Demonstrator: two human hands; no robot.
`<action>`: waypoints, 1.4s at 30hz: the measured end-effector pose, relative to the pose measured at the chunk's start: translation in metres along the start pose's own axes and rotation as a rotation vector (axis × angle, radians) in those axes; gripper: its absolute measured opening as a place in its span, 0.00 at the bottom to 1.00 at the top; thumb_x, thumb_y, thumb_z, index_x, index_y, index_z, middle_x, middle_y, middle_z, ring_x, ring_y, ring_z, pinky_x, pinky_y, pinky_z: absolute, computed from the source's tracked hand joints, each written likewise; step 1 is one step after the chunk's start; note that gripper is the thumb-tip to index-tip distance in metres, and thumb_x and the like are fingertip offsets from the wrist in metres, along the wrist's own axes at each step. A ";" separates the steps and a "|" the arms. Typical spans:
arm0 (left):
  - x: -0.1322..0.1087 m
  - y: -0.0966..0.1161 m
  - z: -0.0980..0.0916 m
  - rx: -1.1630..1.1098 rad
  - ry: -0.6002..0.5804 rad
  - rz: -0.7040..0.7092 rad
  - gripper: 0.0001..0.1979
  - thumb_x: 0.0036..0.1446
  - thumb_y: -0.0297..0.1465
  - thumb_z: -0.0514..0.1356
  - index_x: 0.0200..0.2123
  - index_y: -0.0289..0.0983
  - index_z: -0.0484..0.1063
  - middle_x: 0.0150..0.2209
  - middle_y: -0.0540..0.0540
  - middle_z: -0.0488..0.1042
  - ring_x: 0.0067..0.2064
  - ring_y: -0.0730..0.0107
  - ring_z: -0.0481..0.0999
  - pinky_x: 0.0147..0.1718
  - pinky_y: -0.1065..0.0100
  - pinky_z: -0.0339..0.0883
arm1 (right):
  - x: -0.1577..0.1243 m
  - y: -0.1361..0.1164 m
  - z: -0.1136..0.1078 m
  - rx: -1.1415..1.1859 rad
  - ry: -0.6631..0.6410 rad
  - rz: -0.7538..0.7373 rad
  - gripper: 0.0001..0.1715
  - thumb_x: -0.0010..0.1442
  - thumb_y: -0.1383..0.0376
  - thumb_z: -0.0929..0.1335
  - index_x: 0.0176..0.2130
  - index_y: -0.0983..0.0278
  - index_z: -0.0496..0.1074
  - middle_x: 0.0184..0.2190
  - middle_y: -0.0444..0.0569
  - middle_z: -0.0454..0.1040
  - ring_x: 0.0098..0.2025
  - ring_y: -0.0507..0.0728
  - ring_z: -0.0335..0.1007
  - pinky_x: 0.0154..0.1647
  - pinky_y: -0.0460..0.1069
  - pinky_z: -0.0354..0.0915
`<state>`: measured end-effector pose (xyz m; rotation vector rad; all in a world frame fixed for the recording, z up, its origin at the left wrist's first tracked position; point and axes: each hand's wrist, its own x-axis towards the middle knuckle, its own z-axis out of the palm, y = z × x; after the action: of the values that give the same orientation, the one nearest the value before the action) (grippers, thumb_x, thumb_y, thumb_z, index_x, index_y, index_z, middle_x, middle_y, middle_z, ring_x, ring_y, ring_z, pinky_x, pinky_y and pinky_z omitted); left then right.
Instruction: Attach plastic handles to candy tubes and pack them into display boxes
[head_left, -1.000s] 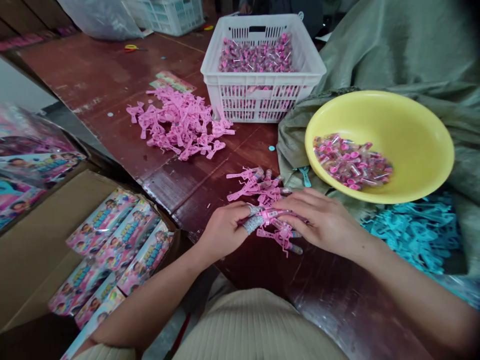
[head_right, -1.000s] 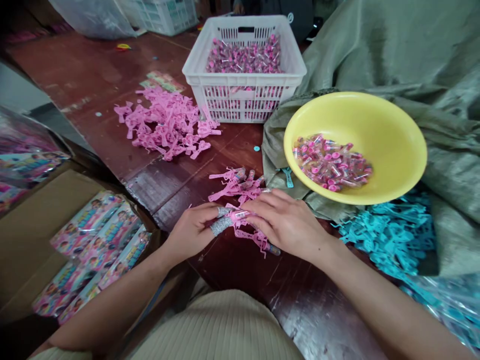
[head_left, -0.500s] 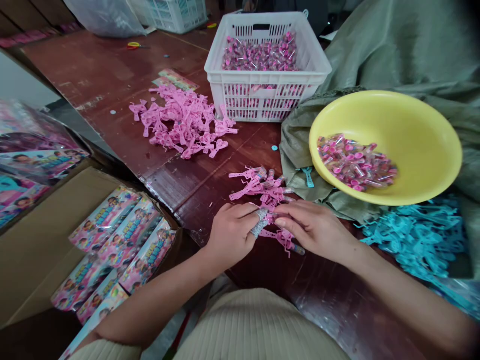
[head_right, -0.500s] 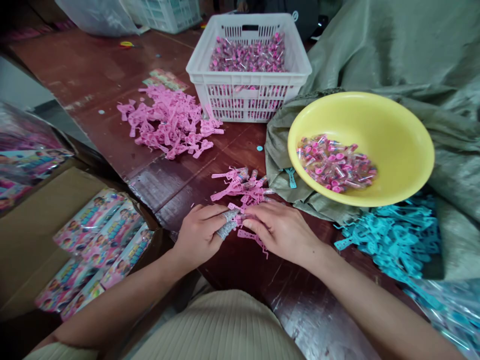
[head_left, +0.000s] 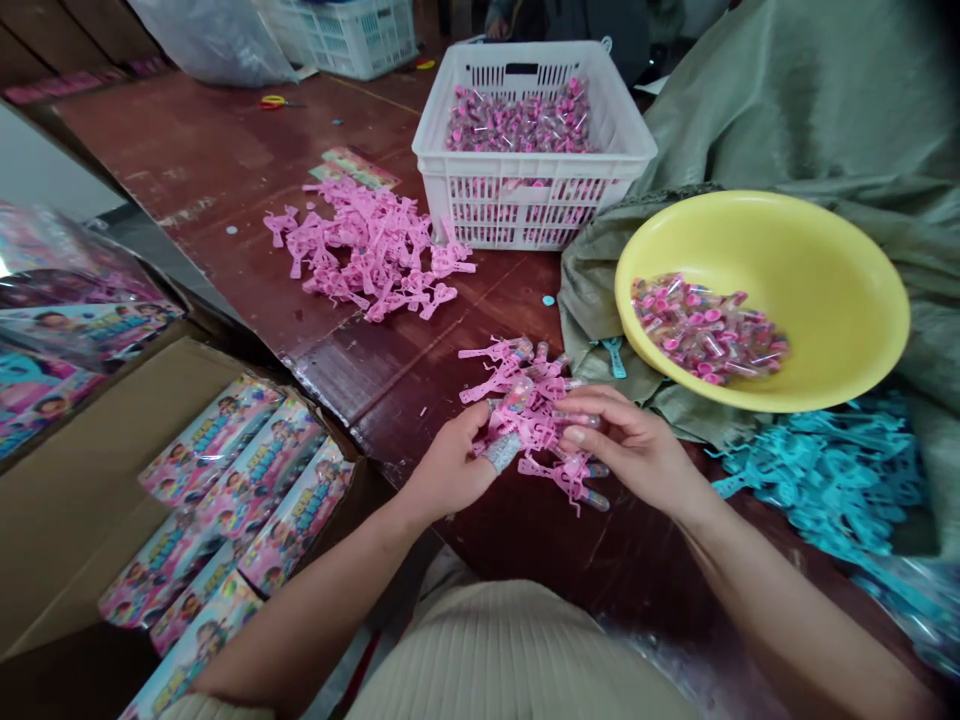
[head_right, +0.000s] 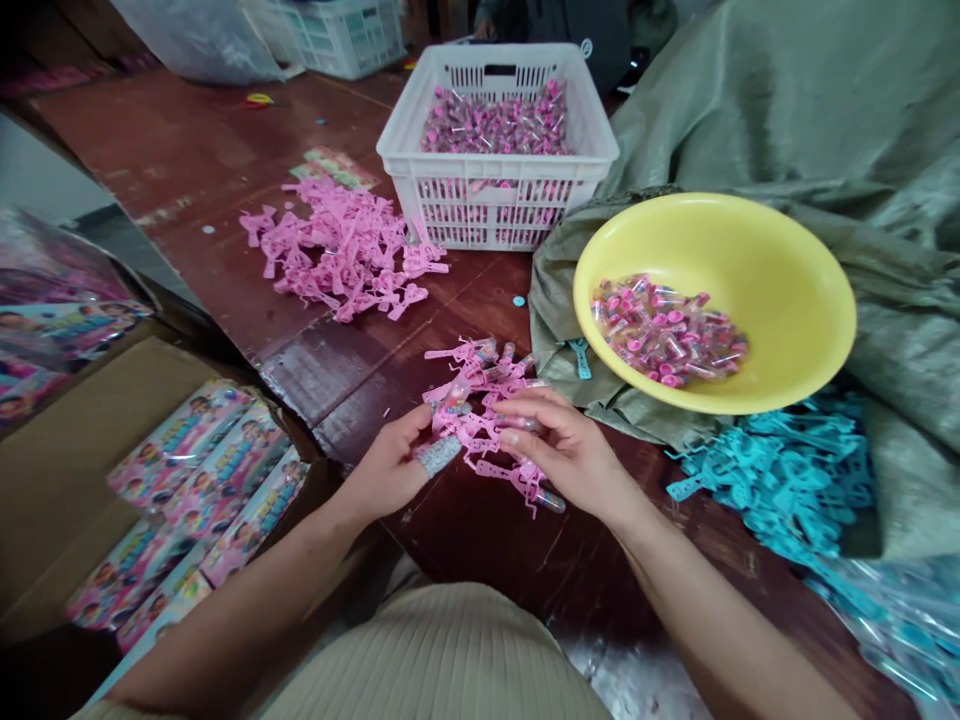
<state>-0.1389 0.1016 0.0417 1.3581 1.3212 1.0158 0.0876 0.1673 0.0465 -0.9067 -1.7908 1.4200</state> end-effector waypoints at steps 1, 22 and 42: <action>0.000 -0.002 0.002 0.022 -0.003 0.008 0.11 0.61 0.36 0.63 0.44 0.36 0.74 0.40 0.44 0.78 0.43 0.61 0.75 0.46 0.62 0.69 | 0.000 -0.001 0.002 0.055 -0.027 0.032 0.15 0.63 0.59 0.73 0.51 0.55 0.78 0.51 0.51 0.75 0.50 0.58 0.77 0.46 0.52 0.79; 0.000 -0.015 0.012 0.492 0.146 0.234 0.05 0.60 0.26 0.57 0.31 0.36 0.69 0.32 0.46 0.71 0.35 0.64 0.70 0.37 0.65 0.62 | -0.002 0.009 0.022 -0.034 0.059 0.148 0.16 0.63 0.55 0.72 0.47 0.60 0.77 0.40 0.47 0.82 0.40 0.55 0.79 0.44 0.50 0.75; 0.024 -0.003 -0.008 0.417 -0.102 0.201 0.14 0.63 0.31 0.60 0.26 0.37 0.61 0.25 0.52 0.64 0.28 0.72 0.63 0.29 0.70 0.54 | 0.001 0.006 -0.002 -0.311 -0.162 0.109 0.19 0.66 0.51 0.69 0.49 0.61 0.75 0.41 0.49 0.82 0.39 0.56 0.80 0.38 0.50 0.75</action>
<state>-0.1455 0.1259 0.0392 1.8626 1.3887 0.8134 0.0895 0.1703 0.0411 -1.0871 -2.1543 1.3350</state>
